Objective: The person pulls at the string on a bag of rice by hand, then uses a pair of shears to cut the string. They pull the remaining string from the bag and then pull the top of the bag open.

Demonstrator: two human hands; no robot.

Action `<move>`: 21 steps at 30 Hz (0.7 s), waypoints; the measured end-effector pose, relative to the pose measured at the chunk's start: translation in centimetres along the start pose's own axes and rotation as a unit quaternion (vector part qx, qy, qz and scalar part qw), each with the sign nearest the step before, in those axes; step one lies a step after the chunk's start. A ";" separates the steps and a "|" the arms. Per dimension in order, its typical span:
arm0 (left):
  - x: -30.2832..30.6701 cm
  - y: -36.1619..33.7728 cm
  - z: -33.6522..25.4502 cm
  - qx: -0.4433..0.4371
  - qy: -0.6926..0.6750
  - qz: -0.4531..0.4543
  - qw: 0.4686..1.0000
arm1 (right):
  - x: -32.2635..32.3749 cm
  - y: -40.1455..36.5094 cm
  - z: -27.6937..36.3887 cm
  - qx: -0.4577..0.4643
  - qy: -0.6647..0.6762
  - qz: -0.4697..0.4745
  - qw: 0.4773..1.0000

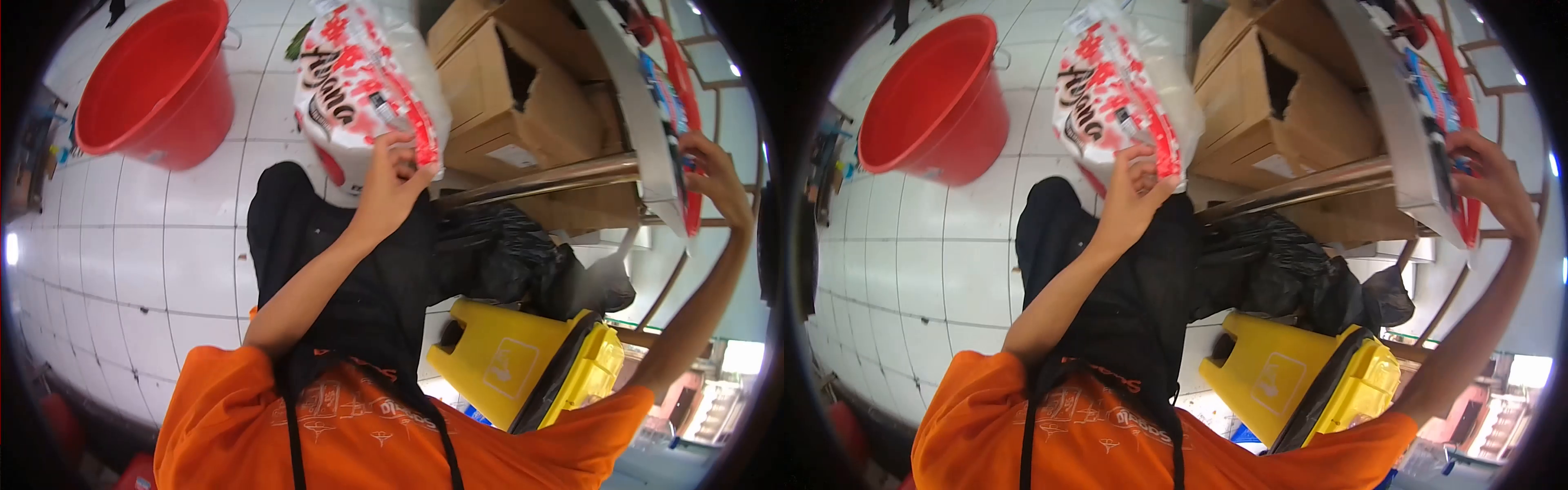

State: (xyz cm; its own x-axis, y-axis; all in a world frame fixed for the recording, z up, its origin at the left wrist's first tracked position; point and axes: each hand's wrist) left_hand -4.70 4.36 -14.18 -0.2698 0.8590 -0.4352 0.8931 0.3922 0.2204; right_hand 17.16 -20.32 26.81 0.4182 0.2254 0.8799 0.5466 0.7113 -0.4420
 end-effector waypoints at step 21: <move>0.3 -0.2 -1.1 0.004 0.113 0.046 0.993 | -29.2 17.3 14.8 0.123 0.067 -0.219 0.966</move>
State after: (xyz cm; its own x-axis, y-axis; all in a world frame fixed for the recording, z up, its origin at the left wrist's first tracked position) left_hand -5.35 4.89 -13.39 -0.2593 0.9434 -0.2068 0.9201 0.3064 0.2439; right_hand 3.71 -4.75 -3.93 0.2845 -0.2090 0.9356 0.5110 0.8588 0.0364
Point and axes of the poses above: each hand's wrist, its own y-axis towards the middle knuckle, its own x-axis out of the back of the hand, z = x × y, and after that the axes turned 14 degrees about z, right-handed
